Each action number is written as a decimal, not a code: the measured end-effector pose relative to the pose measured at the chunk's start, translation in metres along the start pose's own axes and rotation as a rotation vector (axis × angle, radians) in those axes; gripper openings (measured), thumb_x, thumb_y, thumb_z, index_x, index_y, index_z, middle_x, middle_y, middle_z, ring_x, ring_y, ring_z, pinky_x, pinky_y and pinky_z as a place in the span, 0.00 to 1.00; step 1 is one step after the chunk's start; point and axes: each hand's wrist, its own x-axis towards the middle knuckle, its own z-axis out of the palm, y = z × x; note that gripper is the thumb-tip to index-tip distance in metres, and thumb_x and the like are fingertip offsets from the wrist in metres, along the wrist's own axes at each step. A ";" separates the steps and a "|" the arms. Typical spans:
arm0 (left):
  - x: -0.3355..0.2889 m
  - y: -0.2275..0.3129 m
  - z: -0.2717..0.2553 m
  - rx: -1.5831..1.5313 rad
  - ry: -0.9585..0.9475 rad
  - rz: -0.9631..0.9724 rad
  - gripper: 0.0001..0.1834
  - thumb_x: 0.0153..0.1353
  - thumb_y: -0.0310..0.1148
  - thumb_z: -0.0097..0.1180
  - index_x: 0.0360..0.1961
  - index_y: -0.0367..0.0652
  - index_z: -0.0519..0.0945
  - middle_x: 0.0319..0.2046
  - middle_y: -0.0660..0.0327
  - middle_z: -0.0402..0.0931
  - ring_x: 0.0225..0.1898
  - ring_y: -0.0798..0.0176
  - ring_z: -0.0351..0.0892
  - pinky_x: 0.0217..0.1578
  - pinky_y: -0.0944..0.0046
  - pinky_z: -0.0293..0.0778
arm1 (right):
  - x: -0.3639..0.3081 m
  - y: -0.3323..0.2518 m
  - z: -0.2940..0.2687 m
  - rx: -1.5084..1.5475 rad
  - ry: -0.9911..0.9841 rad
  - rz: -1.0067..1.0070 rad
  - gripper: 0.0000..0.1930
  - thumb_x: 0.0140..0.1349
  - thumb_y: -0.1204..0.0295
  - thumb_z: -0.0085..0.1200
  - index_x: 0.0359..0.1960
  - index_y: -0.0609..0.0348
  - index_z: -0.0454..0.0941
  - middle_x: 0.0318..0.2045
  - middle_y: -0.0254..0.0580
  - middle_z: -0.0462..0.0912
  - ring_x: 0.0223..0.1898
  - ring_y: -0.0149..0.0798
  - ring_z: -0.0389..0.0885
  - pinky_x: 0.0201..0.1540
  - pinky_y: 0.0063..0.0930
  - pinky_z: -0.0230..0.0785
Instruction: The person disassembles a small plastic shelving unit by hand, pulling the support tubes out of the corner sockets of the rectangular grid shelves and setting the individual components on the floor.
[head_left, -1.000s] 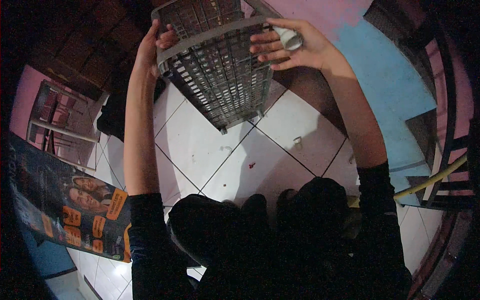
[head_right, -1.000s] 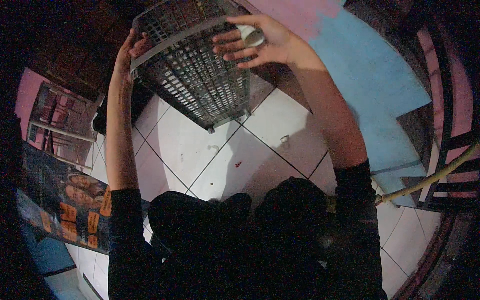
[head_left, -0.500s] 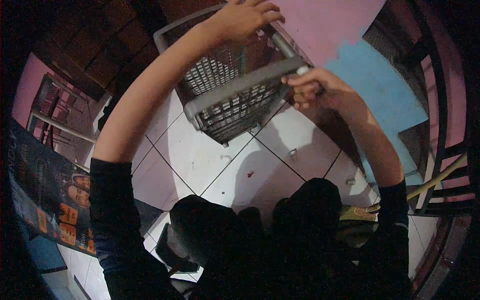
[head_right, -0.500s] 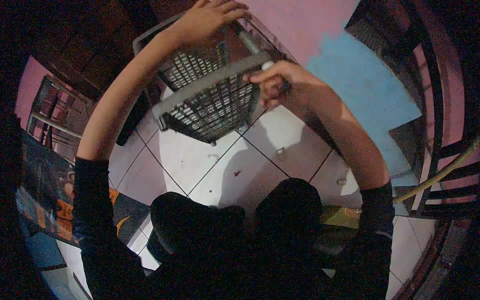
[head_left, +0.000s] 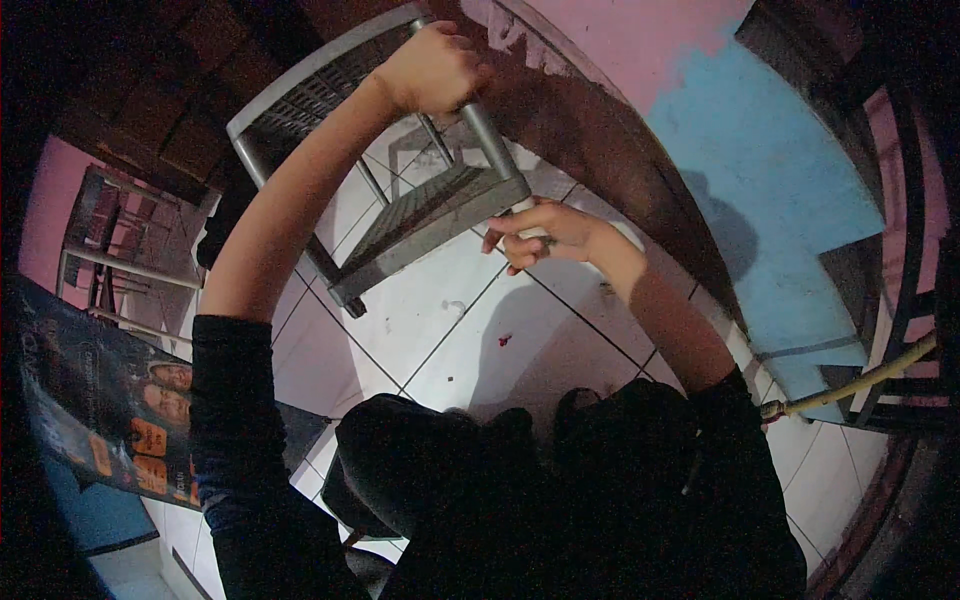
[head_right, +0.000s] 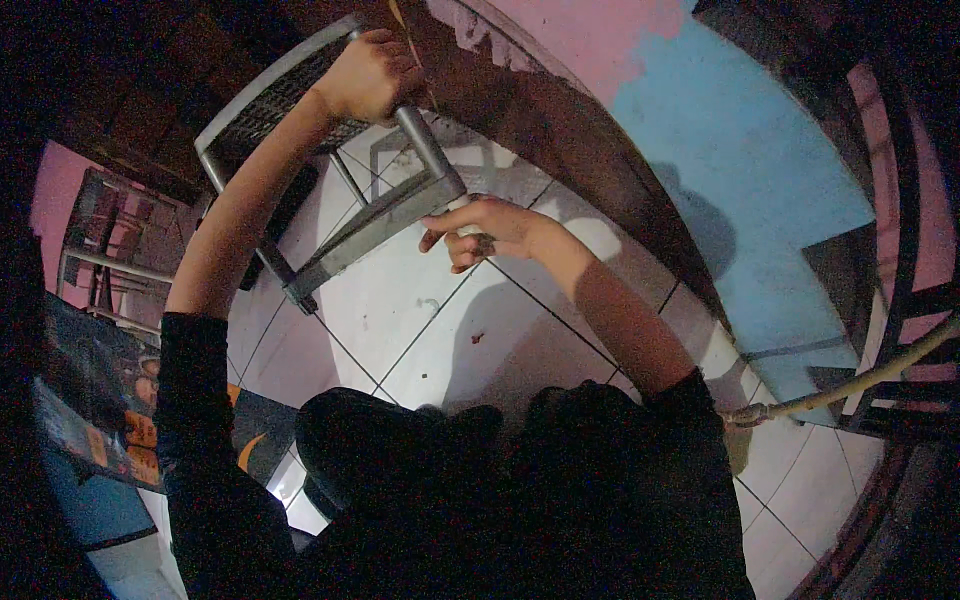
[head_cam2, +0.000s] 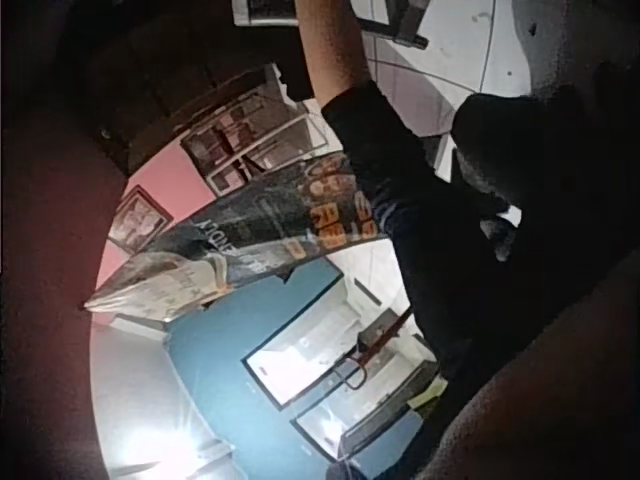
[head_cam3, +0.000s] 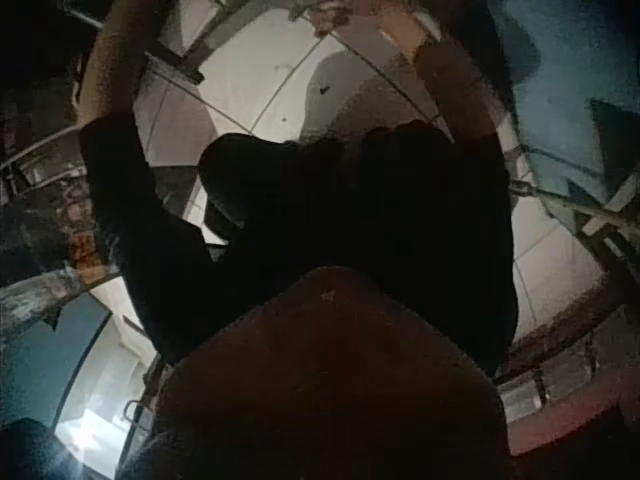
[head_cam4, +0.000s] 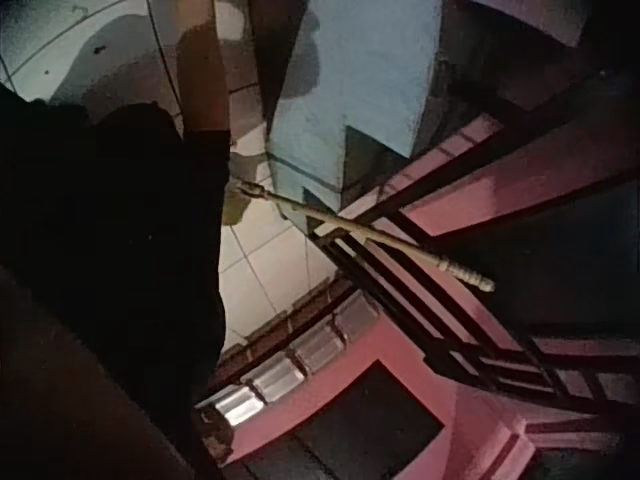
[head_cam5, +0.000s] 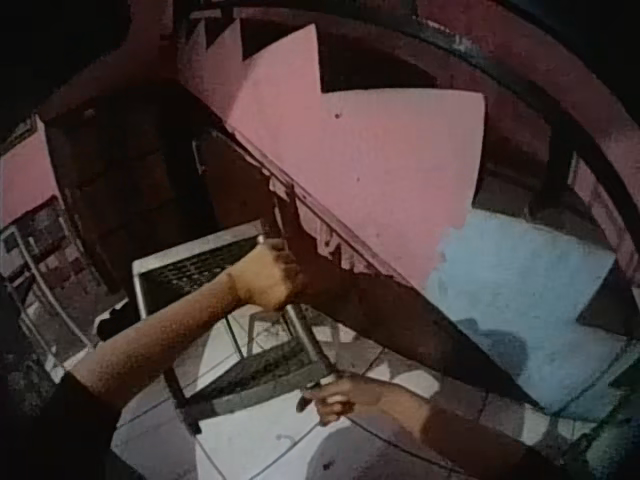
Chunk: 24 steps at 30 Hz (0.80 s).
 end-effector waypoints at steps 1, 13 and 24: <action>-0.005 0.000 0.002 -0.003 -0.010 -0.013 0.16 0.31 0.41 0.54 0.24 0.45 0.75 0.22 0.60 0.73 0.31 0.55 0.74 0.38 0.57 0.68 | 0.004 0.003 0.000 -0.025 0.029 -0.002 0.13 0.53 0.63 0.53 0.22 0.61 0.72 0.07 0.26 0.57 0.12 0.26 0.62 0.29 0.25 0.67; -0.012 -0.018 -0.004 -0.032 0.347 0.048 0.11 0.33 0.39 0.54 0.10 0.45 0.68 0.11 0.63 0.65 0.16 0.61 0.66 0.23 0.60 0.61 | 0.023 -0.009 0.040 -0.186 0.485 -0.264 0.14 0.52 0.73 0.50 0.11 0.55 0.63 0.07 0.30 0.61 0.10 0.27 0.61 0.15 0.24 0.54; -0.004 -0.005 -0.005 0.061 0.415 0.131 0.12 0.31 0.37 0.54 0.09 0.46 0.64 0.09 0.65 0.58 0.13 0.64 0.61 0.18 0.65 0.57 | -0.001 0.003 0.028 0.012 0.217 -0.217 0.16 0.52 0.74 0.48 0.09 0.53 0.60 0.06 0.29 0.59 0.10 0.26 0.58 0.31 0.31 0.66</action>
